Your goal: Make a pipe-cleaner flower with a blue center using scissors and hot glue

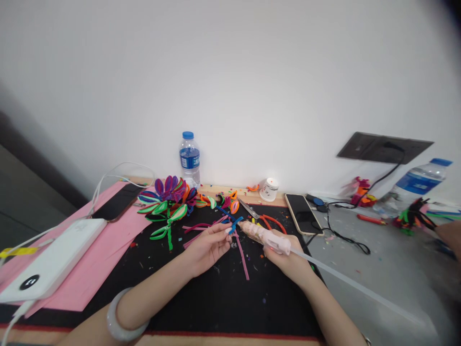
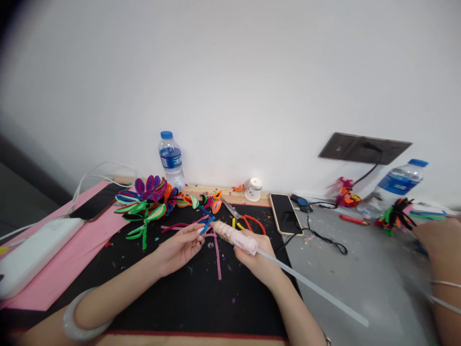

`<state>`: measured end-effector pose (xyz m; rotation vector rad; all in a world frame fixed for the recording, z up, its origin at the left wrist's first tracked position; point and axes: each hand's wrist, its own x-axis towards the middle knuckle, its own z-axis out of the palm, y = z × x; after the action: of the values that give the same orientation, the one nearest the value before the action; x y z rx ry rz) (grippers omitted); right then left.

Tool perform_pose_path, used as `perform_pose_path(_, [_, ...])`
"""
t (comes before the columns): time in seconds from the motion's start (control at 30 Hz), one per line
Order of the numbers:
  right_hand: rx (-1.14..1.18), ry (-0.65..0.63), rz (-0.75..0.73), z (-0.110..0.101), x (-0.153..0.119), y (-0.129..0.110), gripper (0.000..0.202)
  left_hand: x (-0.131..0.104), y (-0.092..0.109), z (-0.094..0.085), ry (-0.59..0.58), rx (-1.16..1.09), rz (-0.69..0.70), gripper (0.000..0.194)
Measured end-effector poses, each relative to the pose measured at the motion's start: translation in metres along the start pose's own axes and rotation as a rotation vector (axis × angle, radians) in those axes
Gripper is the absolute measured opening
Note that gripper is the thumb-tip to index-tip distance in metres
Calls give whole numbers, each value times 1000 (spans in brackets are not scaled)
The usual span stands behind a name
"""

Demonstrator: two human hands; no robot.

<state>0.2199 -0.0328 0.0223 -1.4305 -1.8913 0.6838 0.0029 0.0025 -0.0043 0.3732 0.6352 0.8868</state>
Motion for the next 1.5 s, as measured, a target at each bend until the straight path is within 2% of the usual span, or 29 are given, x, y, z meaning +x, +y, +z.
perform_pose_path(0.17, [3,-33,-19,1,0,0,8,-2,1,2,15,-6,-6,13])
perform_pose_path(0.47, [-18,7,28,-1,0,-6,12,0,-1,-1,-13,-12,0,13])
perform_pose_path(0.7, [-40,-40,-17,0,0,-5,6,0,1,2,-5,-7,-6,14])
perform_pose_path(1.5, [-55,-24,-47,-1,0,-4,5,-1,1,3,20,-14,3,14])
